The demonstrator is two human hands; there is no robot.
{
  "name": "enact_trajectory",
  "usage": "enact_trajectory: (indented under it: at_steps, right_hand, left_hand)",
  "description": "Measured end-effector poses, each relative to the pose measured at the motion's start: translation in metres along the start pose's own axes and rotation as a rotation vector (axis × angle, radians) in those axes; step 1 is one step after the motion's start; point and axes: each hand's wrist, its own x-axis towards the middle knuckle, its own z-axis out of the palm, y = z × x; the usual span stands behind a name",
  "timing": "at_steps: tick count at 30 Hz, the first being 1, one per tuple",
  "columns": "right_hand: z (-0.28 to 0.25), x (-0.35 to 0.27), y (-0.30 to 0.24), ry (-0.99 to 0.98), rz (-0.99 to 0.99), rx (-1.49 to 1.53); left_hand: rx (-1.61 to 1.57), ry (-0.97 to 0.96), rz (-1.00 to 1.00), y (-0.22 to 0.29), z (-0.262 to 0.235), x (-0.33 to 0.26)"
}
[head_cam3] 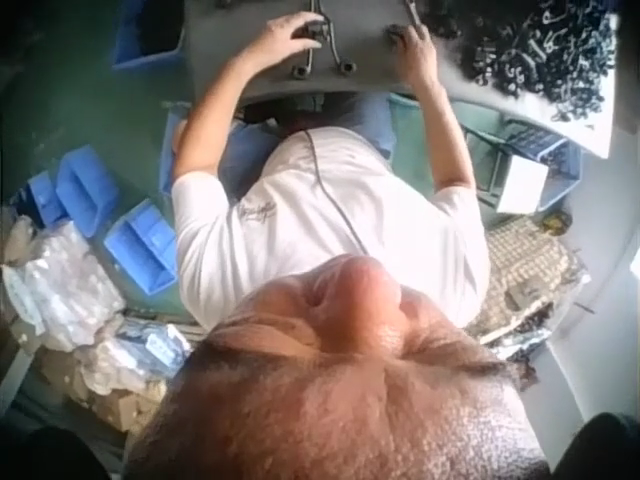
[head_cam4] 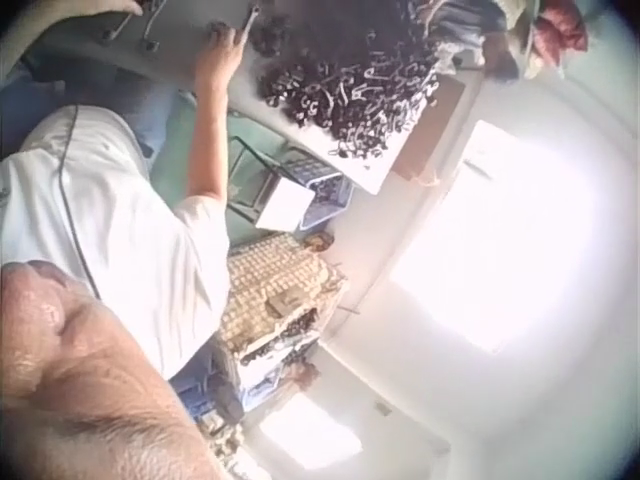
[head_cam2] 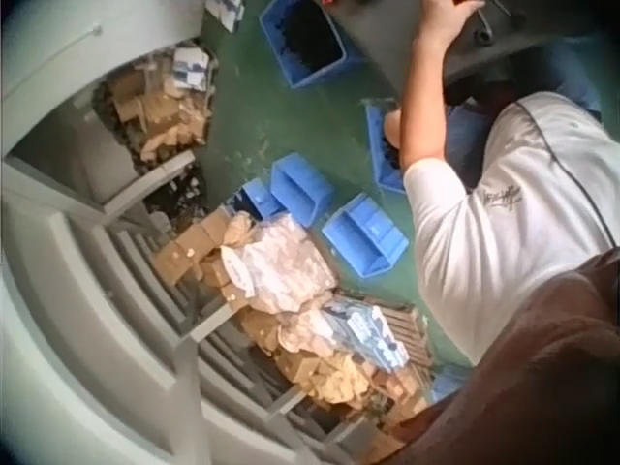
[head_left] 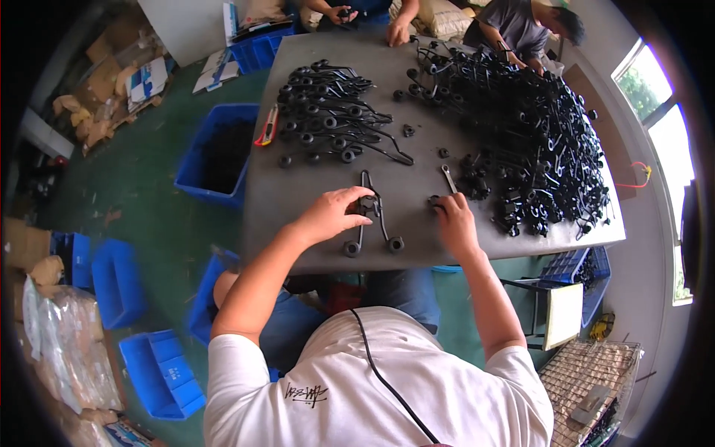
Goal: Assembling black mechanical/rubber linkage components at a factory workbench.
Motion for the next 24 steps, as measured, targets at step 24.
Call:
enact_trajectory:
  at_steps: [24]
  right_hand:
    - [0.034,0.049,-0.082,-0.409,0.253,0.696]
  left_hand:
    - [0.132,-0.009,0.035,0.005,-0.001,0.011]
